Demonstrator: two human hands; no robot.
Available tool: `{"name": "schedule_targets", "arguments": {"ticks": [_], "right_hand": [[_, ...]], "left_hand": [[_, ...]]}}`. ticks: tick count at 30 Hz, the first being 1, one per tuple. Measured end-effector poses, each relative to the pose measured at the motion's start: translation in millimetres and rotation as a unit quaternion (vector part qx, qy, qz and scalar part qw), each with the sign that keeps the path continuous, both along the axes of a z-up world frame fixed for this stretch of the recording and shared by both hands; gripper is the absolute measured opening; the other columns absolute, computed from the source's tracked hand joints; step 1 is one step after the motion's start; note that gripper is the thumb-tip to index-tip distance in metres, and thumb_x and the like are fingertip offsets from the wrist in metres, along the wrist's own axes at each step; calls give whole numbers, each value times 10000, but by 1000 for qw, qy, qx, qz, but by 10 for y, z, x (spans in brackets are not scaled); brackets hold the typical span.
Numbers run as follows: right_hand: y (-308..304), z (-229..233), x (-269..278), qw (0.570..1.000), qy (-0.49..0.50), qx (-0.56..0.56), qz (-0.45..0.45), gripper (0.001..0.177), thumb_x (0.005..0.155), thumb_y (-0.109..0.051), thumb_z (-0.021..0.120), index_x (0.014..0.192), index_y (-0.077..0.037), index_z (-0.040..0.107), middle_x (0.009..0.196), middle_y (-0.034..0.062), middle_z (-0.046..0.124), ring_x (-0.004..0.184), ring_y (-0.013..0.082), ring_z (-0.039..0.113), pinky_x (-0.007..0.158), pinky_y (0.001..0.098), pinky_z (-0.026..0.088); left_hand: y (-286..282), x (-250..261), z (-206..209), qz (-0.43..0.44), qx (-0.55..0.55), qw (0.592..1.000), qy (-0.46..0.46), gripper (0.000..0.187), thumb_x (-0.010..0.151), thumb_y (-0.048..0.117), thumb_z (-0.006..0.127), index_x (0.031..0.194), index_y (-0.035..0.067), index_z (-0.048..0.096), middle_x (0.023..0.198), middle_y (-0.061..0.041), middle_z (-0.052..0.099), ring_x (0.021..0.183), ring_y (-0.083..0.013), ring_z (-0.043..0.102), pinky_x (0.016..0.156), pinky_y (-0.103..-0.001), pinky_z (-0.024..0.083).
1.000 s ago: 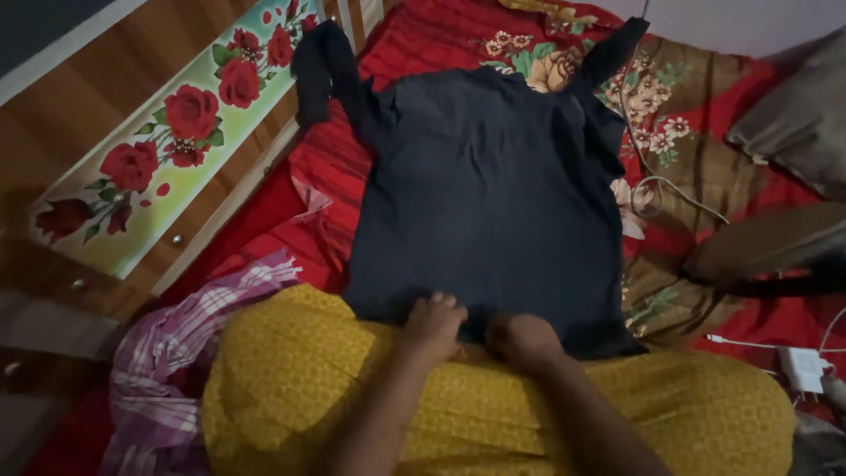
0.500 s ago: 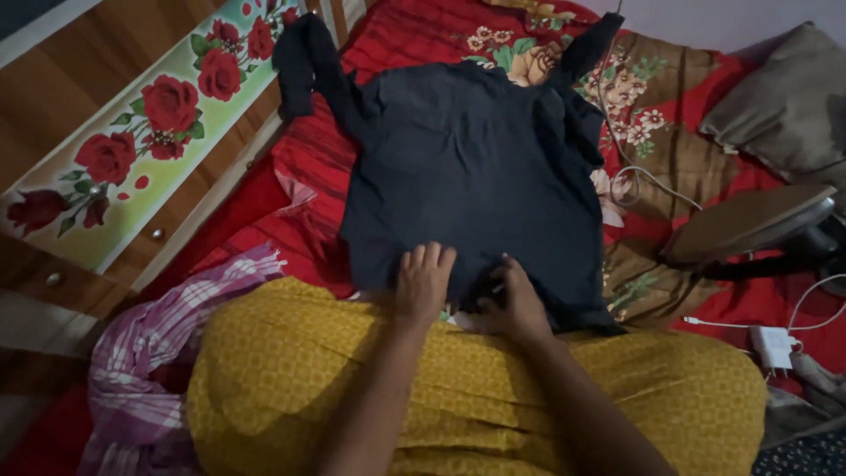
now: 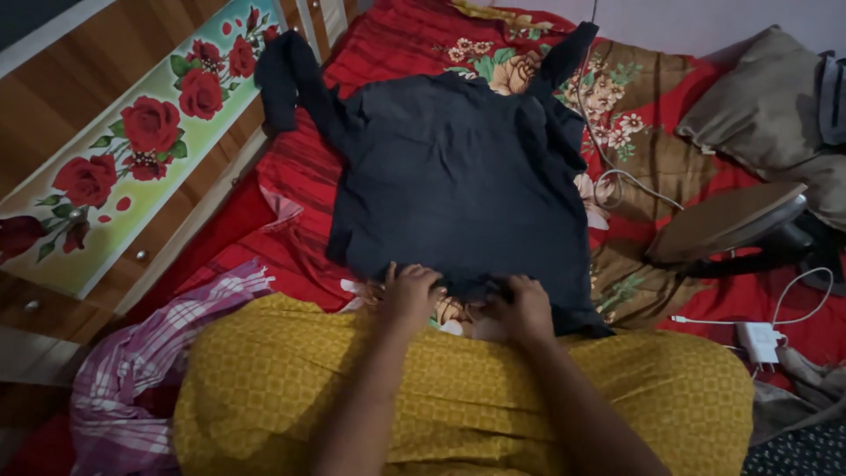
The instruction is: Ironing a black button-up long-sleeve shirt on a bed.
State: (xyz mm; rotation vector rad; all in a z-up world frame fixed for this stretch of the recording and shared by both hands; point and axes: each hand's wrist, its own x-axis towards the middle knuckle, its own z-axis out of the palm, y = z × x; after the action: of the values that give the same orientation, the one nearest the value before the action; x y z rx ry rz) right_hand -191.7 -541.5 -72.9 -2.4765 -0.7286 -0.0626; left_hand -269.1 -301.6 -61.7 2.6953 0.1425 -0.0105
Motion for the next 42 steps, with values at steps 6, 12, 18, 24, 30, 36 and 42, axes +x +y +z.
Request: {"name": "schedule_targets", "arguments": {"ticks": [6,12,18,24,30,36,42], "right_hand": [[71,265,-116,1000,25,-3,-9,497,800,-390,798,1237,-169,709,1084,150,687,1025,391,622,907,470,490],[24,51,-56,999,-27,-21,4,401,847,-397,766,1160,-148,745,1000,160,682,966,388,628,863,472,487],[-59,86,112,997,-53,-33,50,364,808,-356,801,1055,-92,758,999,166,677,980,384,604,859,465,487],[-148,231,146,997,-50,-6,63,411,779,-281,818,1145,-106,755,1025,146,666,991,372,585,867,458,492],[-94,419,29,996,-80,9,36,360,805,-265,807,1138,-132,771,1023,108,668,989,342,590,884,445,496],[-75,543,-132,986,-167,-25,-12,302,790,-296,809,1058,-159,788,1004,66,663,1019,327,573,857,473,445],[-36,736,-197,975,-220,9,-24,227,770,-364,821,935,-208,817,949,40,650,1076,320,567,899,500,424]], "left_hand": [[-24,-113,249,56,-48,996,-50,292,1015,370,624,1186,165,742,1203,-40,709,1252,-294,584,1235,-633,205],[-179,-270,597,-24,20,997,71,821,763,450,828,1473,190,507,1508,-81,437,1416,-318,299,1133,-705,39],[-114,-76,173,-55,68,993,-80,478,838,290,806,1263,121,669,1247,-85,627,1284,-297,499,1186,-695,168],[108,38,55,-30,-153,982,-106,345,779,106,821,1117,80,758,1087,-135,670,1056,-335,648,922,-444,547],[91,12,279,-5,-81,987,-137,248,843,167,796,1059,52,753,1081,-149,674,1040,-367,629,900,-472,517],[-52,-78,458,-18,-60,977,-206,159,970,145,669,1094,44,669,1080,-148,657,1047,-384,601,907,-507,481],[-35,-98,635,7,-98,968,-233,202,939,56,627,1136,63,669,1054,-150,653,1034,-382,623,846,-495,512]]}}
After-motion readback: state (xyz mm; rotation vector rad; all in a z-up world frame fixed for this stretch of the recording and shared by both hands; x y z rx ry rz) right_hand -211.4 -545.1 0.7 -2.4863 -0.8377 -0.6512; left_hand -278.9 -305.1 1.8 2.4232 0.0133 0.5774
